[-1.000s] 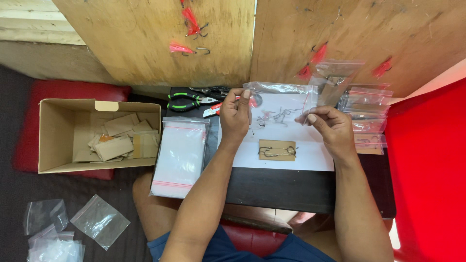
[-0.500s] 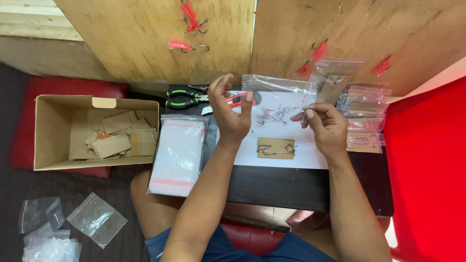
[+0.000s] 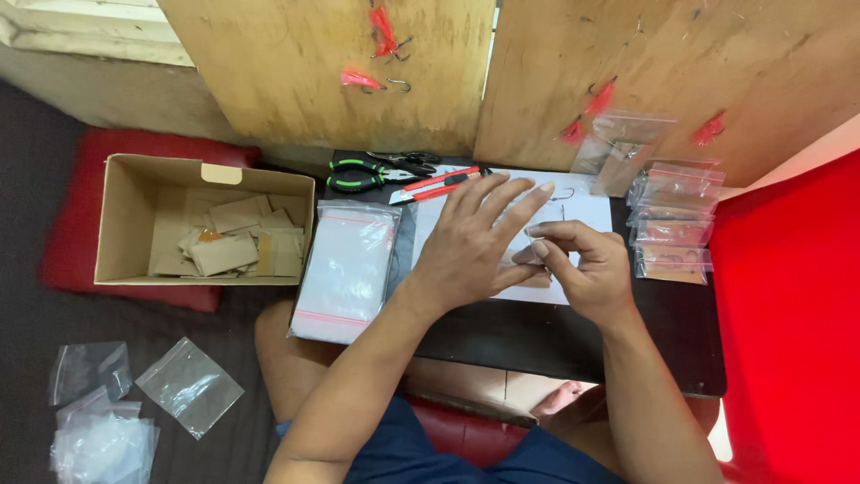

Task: The person places fishing hooks into small plastic bags, then places the small bags and small cardboard pieces into a larger plastic bag.

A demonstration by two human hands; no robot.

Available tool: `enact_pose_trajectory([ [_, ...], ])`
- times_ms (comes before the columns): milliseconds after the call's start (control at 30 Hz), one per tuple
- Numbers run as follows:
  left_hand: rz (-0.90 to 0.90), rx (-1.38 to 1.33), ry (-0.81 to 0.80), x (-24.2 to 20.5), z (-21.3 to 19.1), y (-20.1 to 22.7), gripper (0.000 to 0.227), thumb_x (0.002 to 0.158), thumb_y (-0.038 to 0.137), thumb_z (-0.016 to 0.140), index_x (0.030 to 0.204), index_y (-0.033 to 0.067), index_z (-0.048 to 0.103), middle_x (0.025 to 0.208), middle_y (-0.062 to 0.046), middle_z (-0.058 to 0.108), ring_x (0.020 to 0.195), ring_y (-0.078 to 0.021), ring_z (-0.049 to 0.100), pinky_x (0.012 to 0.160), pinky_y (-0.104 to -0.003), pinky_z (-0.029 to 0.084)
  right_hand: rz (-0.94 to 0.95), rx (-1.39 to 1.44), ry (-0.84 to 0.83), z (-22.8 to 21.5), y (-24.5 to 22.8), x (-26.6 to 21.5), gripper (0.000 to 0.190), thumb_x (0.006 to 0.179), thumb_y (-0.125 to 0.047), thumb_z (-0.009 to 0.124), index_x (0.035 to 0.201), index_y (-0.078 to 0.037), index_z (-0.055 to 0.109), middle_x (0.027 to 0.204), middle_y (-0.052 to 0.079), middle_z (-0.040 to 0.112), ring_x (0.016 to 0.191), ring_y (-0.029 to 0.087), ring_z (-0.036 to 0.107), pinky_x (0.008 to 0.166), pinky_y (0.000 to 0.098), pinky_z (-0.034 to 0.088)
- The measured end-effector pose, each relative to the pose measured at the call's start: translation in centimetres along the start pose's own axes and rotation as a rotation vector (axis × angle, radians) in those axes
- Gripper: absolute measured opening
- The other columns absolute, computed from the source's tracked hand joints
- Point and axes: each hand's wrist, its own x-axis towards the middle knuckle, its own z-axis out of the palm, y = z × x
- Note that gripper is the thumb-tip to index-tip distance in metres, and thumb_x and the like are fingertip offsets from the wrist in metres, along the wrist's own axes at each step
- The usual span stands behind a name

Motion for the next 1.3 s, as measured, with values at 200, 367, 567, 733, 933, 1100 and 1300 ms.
enact_pose_trajectory([
  [200, -0.121, -0.252, 0.006, -2.1, -3.3, 1.2, 0.080, 0.085, 0.048, 0.076, 0.151, 0.0131, 0.046, 0.129, -0.013, 0.060, 0.116, -0.0330, 0.062, 0.103, -0.049, 0.048, -0.060, 0.041, 0.039, -0.1, -4.0, -1.0, 0.019, 0.096, -0.013, 0.067, 0.108, -0.002, 0.076, 0.088, 0.014, 0.079, 0.070, 0.016, 0.069, 0.063, 0.0290, 0.052],
  [367, -0.270, -0.571, 0.075, -5.5, -6.5, 1.9, 0.092, 0.081, 0.046, 0.081, 0.153, 0.0078, 0.040, 0.133, -0.013, 0.058, 0.115, -0.0295, 0.064, 0.103, -0.046, 0.049, 0.022, -0.160, 0.038, -1.9, -1.8, -2.6, 0.016, 0.096, -0.008, 0.069, 0.109, -0.002, 0.076, 0.098, 0.015, 0.077, 0.079, 0.024, 0.068, 0.069, 0.0323, 0.053],
  [567, -0.339, -0.771, 0.043, -9.7, -8.3, 3.5, 0.102, 0.079, 0.046, 0.082, 0.156, 0.0028, 0.032, 0.136, -0.016, 0.054, 0.119, -0.0287, 0.060, 0.108, -0.045, 0.046, 0.239, -0.534, -0.302, -2.0, 0.4, -2.2, 0.028, 0.085, -0.001, 0.073, 0.113, -0.003, 0.077, 0.113, 0.020, 0.074, 0.095, 0.041, 0.067, 0.080, 0.0489, 0.056],
  [733, -0.364, -0.817, 0.030, -11.7, -8.4, 4.2, 0.102, 0.079, 0.040, 0.085, 0.157, 0.0018, 0.031, 0.137, -0.016, 0.053, 0.120, -0.0275, 0.060, 0.108, -0.043, 0.045, 0.411, -0.705, -0.556, -1.3, -0.9, 0.8, 0.035, 0.086, -0.008, 0.075, 0.121, -0.005, 0.075, 0.120, 0.019, 0.070, 0.111, 0.040, 0.063, 0.094, 0.0491, 0.053],
  [933, -0.407, -0.842, -0.032, -12.1, -8.6, 4.4, 0.104, 0.078, 0.040, 0.085, 0.158, 0.0041, 0.029, 0.138, -0.017, 0.052, 0.123, -0.0289, 0.058, 0.111, -0.047, 0.042, 0.507, -0.809, -0.734, -0.3, 0.4, 3.2, 0.031, 0.081, -0.007, 0.080, 0.112, -0.004, 0.078, 0.103, 0.017, 0.077, 0.098, 0.036, 0.071, 0.088, 0.0477, 0.056],
  [1100, -0.372, -0.805, -0.025, -11.7, -8.5, 4.6, 0.106, 0.077, 0.040, 0.086, 0.159, 0.0052, 0.028, 0.138, -0.017, 0.053, 0.122, -0.0303, 0.059, 0.110, -0.050, 0.043, 0.566, -0.895, -0.816, -0.2, 3.2, 3.3, 0.032, 0.081, -0.018, 0.080, 0.113, -0.014, 0.078, 0.096, 0.006, 0.078, 0.094, 0.028, 0.072, 0.085, 0.0423, 0.057],
  [1300, -0.355, -0.773, -0.034, -11.0, -8.3, 4.4, 0.106, 0.078, 0.044, 0.084, 0.159, 0.0061, 0.027, 0.138, -0.016, 0.053, 0.123, -0.0298, 0.058, 0.112, -0.051, 0.042, 0.617, -0.805, -0.797, -0.4, 1.3, 4.1, 0.033, 0.088, -0.015, 0.074, 0.120, -0.007, 0.076, 0.104, 0.015, 0.079, 0.097, 0.033, 0.074, 0.086, 0.0464, 0.057],
])
